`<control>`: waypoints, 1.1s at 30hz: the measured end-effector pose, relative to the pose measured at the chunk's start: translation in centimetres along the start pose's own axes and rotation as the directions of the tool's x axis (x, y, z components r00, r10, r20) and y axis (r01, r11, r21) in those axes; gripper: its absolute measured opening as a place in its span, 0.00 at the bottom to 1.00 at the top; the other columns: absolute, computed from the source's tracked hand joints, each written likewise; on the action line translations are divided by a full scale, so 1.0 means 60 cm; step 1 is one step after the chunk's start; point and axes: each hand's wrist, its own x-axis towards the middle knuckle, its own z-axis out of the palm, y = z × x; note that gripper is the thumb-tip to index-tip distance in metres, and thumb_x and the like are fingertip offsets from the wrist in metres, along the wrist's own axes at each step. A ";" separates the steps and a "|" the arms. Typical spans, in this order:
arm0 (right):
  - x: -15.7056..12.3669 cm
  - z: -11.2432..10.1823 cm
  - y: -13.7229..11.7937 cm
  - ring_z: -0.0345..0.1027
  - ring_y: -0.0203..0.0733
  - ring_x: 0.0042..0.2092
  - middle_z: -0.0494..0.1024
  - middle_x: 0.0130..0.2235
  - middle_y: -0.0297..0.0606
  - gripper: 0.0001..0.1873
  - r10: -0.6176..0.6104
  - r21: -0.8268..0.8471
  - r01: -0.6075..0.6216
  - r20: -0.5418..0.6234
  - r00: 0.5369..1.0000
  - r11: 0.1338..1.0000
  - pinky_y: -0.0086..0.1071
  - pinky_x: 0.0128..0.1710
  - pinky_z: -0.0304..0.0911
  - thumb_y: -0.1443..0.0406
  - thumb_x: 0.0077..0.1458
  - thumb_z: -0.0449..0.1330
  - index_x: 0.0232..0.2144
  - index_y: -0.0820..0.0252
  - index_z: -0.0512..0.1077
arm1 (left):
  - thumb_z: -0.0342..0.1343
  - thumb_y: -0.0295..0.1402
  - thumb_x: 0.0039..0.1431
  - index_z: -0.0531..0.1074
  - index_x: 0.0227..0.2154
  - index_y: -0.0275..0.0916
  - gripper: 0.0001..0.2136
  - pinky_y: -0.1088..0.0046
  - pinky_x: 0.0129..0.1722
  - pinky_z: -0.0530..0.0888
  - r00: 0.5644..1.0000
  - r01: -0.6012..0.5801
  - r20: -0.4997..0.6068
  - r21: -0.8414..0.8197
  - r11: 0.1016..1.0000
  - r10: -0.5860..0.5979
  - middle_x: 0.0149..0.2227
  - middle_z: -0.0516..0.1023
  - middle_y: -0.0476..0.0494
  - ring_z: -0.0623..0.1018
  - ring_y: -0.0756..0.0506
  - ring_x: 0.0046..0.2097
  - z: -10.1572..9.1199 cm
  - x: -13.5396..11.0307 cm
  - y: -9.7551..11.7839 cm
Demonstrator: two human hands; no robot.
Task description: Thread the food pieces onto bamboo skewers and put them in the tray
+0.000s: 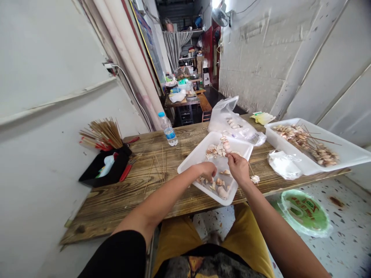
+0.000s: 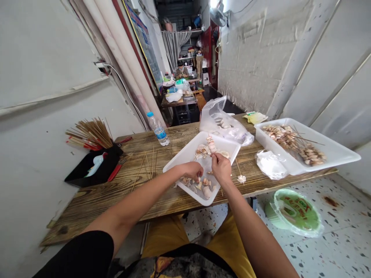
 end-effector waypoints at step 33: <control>-0.006 -0.003 0.002 0.72 0.44 0.33 0.79 0.30 0.43 0.23 -0.042 0.022 0.042 -0.021 0.999 0.999 0.31 0.34 0.63 0.56 0.56 0.48 0.37 0.65 0.78 | 0.67 0.25 0.37 0.72 0.19 0.39 0.08 0.75 0.32 0.65 0.985 0.024 -0.162 -0.252 0.967 -0.066 0.18 0.70 0.52 0.72 0.48 0.28 -0.011 0.034 0.032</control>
